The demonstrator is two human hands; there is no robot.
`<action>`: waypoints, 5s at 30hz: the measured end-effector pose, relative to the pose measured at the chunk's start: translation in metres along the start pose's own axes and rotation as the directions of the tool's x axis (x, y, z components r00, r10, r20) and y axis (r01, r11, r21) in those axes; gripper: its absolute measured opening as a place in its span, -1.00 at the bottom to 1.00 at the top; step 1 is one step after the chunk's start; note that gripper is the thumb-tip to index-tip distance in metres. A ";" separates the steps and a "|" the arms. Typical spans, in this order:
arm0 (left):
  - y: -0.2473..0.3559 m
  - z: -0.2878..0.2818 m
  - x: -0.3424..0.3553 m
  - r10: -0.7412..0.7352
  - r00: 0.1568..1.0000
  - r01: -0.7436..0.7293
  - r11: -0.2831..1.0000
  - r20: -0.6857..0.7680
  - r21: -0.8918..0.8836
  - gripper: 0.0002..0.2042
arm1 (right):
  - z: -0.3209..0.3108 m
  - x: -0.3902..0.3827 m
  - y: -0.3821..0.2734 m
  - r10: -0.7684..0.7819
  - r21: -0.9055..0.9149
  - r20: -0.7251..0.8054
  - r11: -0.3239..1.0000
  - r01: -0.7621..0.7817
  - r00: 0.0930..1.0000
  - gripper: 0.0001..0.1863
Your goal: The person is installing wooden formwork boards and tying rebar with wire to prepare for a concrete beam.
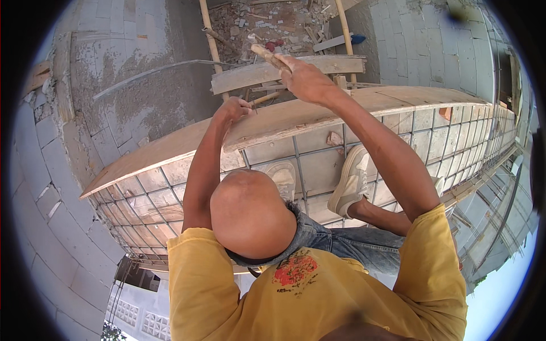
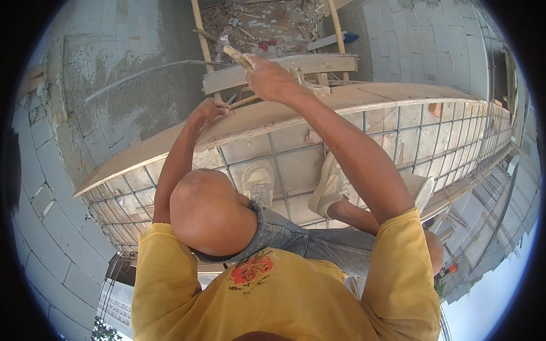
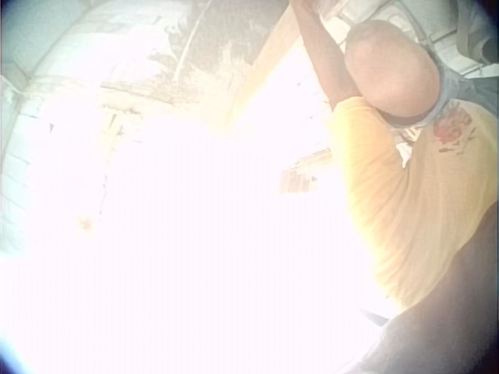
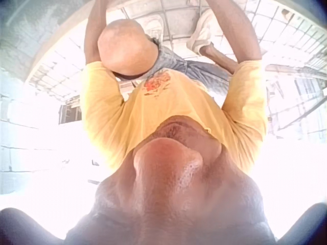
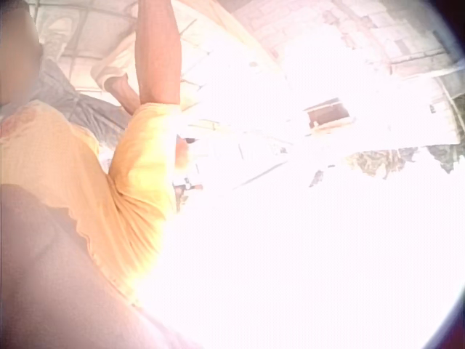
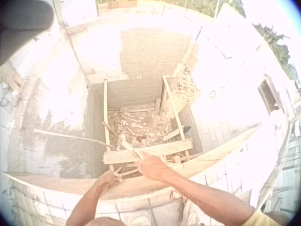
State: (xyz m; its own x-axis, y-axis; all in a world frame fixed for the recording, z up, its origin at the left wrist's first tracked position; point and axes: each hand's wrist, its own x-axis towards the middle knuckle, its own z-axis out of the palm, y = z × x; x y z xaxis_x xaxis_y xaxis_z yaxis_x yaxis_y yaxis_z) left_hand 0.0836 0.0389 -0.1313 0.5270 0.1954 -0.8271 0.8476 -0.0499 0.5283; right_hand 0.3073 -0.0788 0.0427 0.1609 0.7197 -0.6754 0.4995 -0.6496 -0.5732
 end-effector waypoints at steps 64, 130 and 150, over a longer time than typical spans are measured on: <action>0.003 0.009 -0.157 0.582 0.788 -0.323 0.668 -0.201 0.670 -0.50 | -0.007 0.033 -0.009 -0.172 -0.286 0.183 0.933 0.220 0.968 -0.45; 0.008 -0.008 -0.141 0.606 0.750 -0.298 0.667 -0.265 0.683 -0.53 | 0.018 0.022 0.015 -0.054 -0.451 0.360 0.863 0.225 0.931 -0.44; 0.000 0.008 -0.151 0.581 0.791 -0.315 0.656 -0.192 0.686 -0.62 | 0.015 0.027 0.027 -0.059 -0.481 0.346 0.845 0.231 0.937 -0.39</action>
State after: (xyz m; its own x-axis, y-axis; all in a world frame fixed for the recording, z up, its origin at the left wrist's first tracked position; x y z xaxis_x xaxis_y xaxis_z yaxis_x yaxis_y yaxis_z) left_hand 0.0047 0.0013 -0.0080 0.8973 0.3133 -0.3108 0.4323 -0.7660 0.4759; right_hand 0.3124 -0.0805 0.0026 -0.1730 0.6278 -0.7589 0.8693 -0.2649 -0.4173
